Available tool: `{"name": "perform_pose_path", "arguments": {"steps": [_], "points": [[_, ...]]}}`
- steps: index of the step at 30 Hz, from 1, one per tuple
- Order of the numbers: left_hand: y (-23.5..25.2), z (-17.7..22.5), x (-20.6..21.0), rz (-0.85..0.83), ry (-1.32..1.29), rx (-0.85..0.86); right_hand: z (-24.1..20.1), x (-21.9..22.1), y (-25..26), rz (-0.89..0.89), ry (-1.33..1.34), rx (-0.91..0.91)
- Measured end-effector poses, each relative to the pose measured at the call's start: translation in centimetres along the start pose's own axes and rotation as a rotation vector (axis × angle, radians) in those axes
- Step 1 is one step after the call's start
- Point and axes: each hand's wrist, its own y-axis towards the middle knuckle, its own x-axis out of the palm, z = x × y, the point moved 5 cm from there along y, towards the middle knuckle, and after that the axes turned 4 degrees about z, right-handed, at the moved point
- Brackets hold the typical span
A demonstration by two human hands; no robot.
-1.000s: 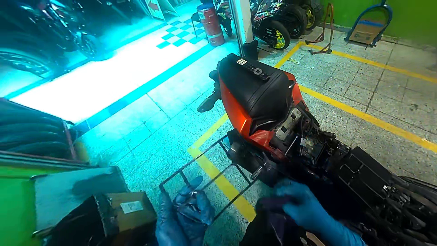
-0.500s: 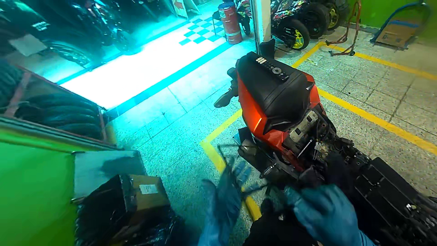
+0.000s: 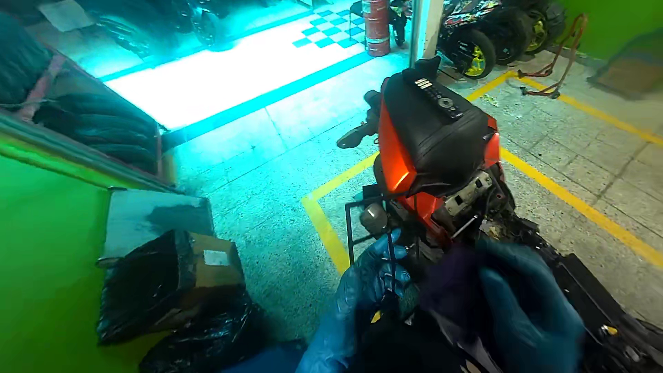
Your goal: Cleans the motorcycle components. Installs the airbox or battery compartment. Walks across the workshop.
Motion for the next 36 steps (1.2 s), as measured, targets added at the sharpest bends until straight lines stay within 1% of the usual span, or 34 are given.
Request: {"name": "perform_pose_path", "arguments": {"steps": [1, 2, 4, 6, 8, 10, 11, 13, 14, 15, 17, 18, 19, 21, 23, 24, 25, 26, 28, 29, 30, 31, 32, 34, 36], "points": [[-0.1, -0.5, 0.6, 0.014, 0.047, -0.006, 0.0, 1.7, 1.5, -0.009, -0.083, -0.048], [-0.2, -0.9, 1.2, 0.068, 0.085, 0.001, 0.3, 3.7, 2.5, -0.052, -0.176, -0.091], [-0.6, -1.0, 1.7, 0.251, 0.131, 0.025, 1.3, 7.1, 2.4, -0.160, -0.293, -0.123], [-0.8, -0.2, 1.3, 0.366, 0.150, 0.077, 1.4, 8.3, 0.1, -0.225, -0.308, -0.179], [-1.0, 0.9, 0.9, 0.421, 0.174, 0.111, 1.5, 8.6, -3.9, -0.296, -0.253, -0.230], [-1.0, 1.0, 0.2, 0.475, 0.131, 0.114, 2.2, 8.2, -7.4, -0.390, -0.205, -0.202], [-0.6, 1.0, -0.2, 0.474, 0.060, 0.130, 2.9, 7.8, -7.9, -0.440, -0.176, -0.152], [-0.2, 1.0, -1.2, 0.407, -0.086, 0.163, 3.3, 6.8, -8.0, -0.549, -0.116, -0.018], [0.0, 1.2, -1.5, 0.371, -0.113, 0.162, 2.9, 6.3, -7.4, -0.553, -0.073, 0.022], [0.2, 1.3, -1.6, 0.328, -0.112, 0.153, 2.1, 5.9, -6.3, -0.506, -0.041, 0.021], [-0.1, 0.9, -1.1, 0.253, -0.068, 0.117, -0.3, 6.1, -3.8, -0.354, -0.031, -0.071], [-0.3, 0.6, -0.5, 0.254, -0.042, 0.106, -1.2, 6.9, -3.3, -0.322, -0.051, -0.137], [-0.3, 0.4, 0.2, 0.262, -0.028, 0.111, -1.6, 7.9, -3.7, -0.338, -0.062, -0.193], [0.2, 0.8, 0.3, 0.227, -0.073, 0.128, -1.0, 8.8, -6.3, -0.422, -0.071, -0.279], [0.9, 1.6, -1.0, 0.321, -0.061, 0.122, 0.6, 7.8, -8.3, -0.527, -0.138, -0.357], [0.8, 2.1, -1.7, 0.340, -0.067, 0.116, 1.3, 7.0, -8.5, -0.549, -0.162, -0.378], [0.5, 2.4, -2.1, 0.330, -0.085, 0.103, 1.5, 6.0, -7.7, -0.505, -0.171, -0.373], [0.4, 2.6, -2.0, 0.294, -0.114, 0.088, 1.4, 5.1, -5.7, -0.410, -0.183, -0.356], [0.2, 2.4, -1.0, 0.207, -0.164, 0.047, 0.7, 4.3, 0.2, -0.187, -0.221, -0.321], [0.2, 2.2, -0.3, 0.163, -0.210, 0.031, 0.4, 4.6, 2.8, -0.128, -0.241, -0.299], [0.2, 2.1, 0.3, 0.126, -0.258, 0.035, 0.4, 5.2, 4.5, -0.117, -0.275, -0.272], [0.3, 2.3, 0.7, 0.108, -0.289, 0.056, 0.8, 6.0, 4.6, -0.147, -0.307, -0.241], [0.5, 2.7, 0.7, 0.131, -0.290, 0.082, 1.5, 6.7, 3.3, -0.202, -0.326, -0.202], [1.0, 3.6, -0.7, 0.208, -0.263, 0.109, 3.1, 6.8, -1.9, -0.309, -0.316, -0.146], [0.7, 3.4, -2.4, 0.328, -0.179, 0.062, 4.5, 5.8, -6.5, -0.418, -0.216, -0.048]]}}
